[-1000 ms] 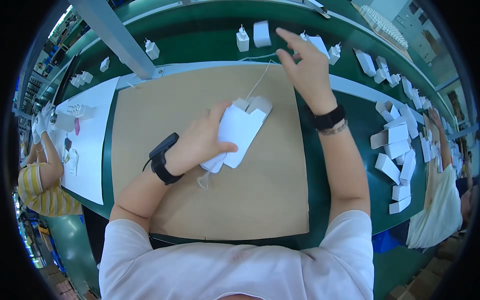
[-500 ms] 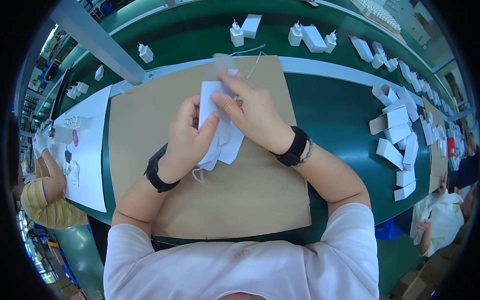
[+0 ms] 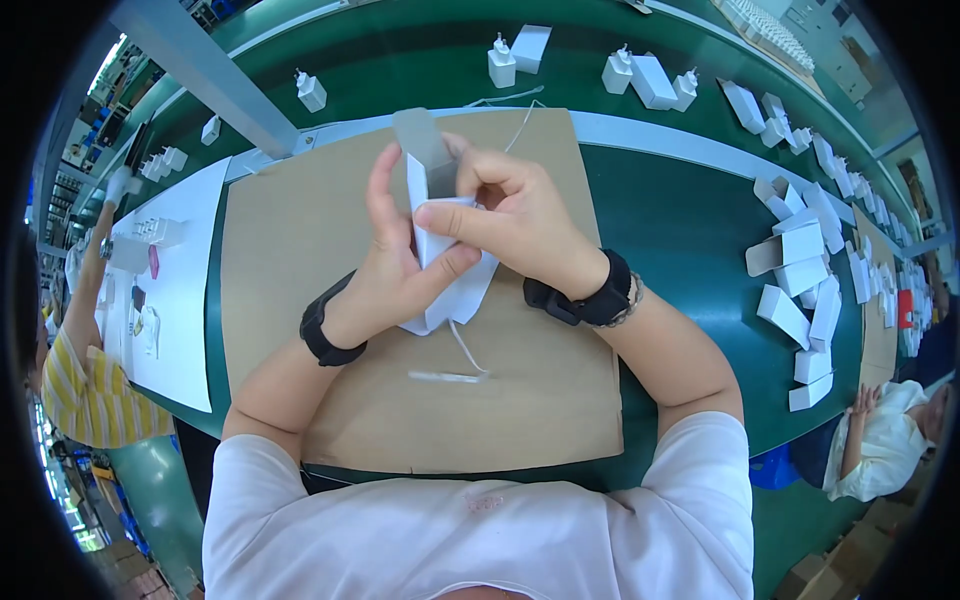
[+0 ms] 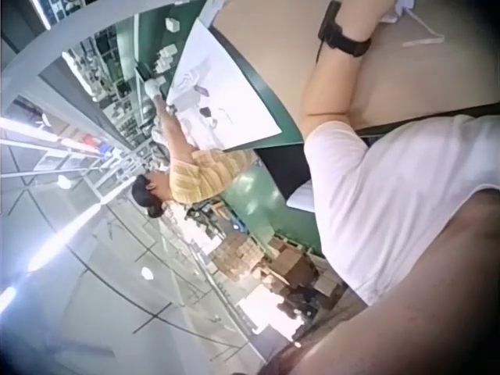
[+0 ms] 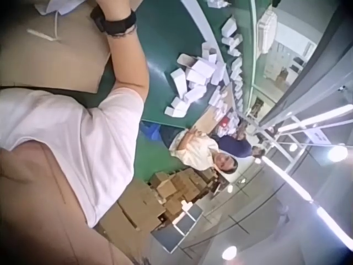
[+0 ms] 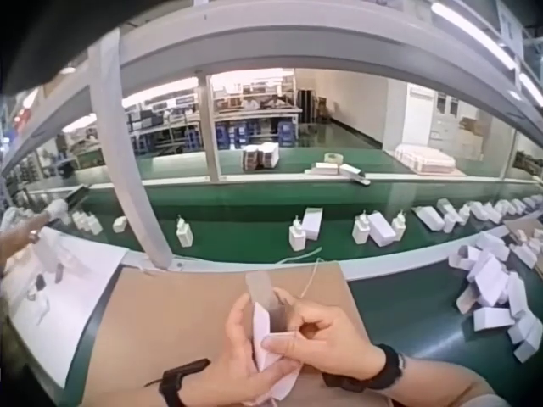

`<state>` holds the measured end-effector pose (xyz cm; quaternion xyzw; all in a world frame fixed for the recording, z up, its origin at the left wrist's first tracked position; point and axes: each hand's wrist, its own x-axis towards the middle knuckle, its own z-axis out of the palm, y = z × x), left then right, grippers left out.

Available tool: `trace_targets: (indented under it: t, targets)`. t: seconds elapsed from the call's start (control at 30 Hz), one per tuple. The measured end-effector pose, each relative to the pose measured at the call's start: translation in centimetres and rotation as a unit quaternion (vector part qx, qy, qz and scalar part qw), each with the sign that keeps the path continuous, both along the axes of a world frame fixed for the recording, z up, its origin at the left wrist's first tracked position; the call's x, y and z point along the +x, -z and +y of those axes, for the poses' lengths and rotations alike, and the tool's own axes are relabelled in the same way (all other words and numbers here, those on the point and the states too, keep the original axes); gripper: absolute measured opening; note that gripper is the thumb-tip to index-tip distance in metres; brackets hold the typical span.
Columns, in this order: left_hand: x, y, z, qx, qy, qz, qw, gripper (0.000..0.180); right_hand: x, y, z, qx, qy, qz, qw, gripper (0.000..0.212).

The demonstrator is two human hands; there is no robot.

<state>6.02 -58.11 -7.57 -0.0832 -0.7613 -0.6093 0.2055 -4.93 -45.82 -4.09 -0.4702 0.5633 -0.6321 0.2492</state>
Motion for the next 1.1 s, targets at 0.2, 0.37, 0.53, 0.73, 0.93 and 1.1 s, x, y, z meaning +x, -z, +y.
trace_targets:
  t: [0.2,0.37,0.53,0.73,0.93,1.1]
  targets:
    - [-0.5,-0.7,-1.1,0.034,0.011,-0.019,0.999,0.082,1.6,-0.1,-0.7,-0.070,0.045,-0.148,0.986,0.023]
    - [-0.1,-1.0,-0.9,0.186,0.036,-0.073,0.979,0.065,1.0,0.5,-0.3,-0.004,0.038,-0.142,0.989,0.021]
    - [-0.4,-2.0,-1.2,0.236,0.050,-0.169,0.956,0.069,-0.6,1.5,0.4,0.029,0.014,-0.051,0.998,0.026]
    - [-0.4,-1.3,-1.3,0.182,0.068,-0.126,0.973,0.072,1.0,0.1,-0.7,-0.129,0.090,-0.014,0.988,0.035]
    - [-0.7,-0.8,-1.6,0.175,0.091,-0.137,0.971,0.079,-1.6,0.1,0.5,-0.052,0.040,0.081,0.995,0.027]
    - [-0.6,-0.8,-2.1,0.076,0.075,-0.117,0.987,0.080,-2.2,-1.6,0.6,0.048,0.018,-0.043,0.998,0.033]
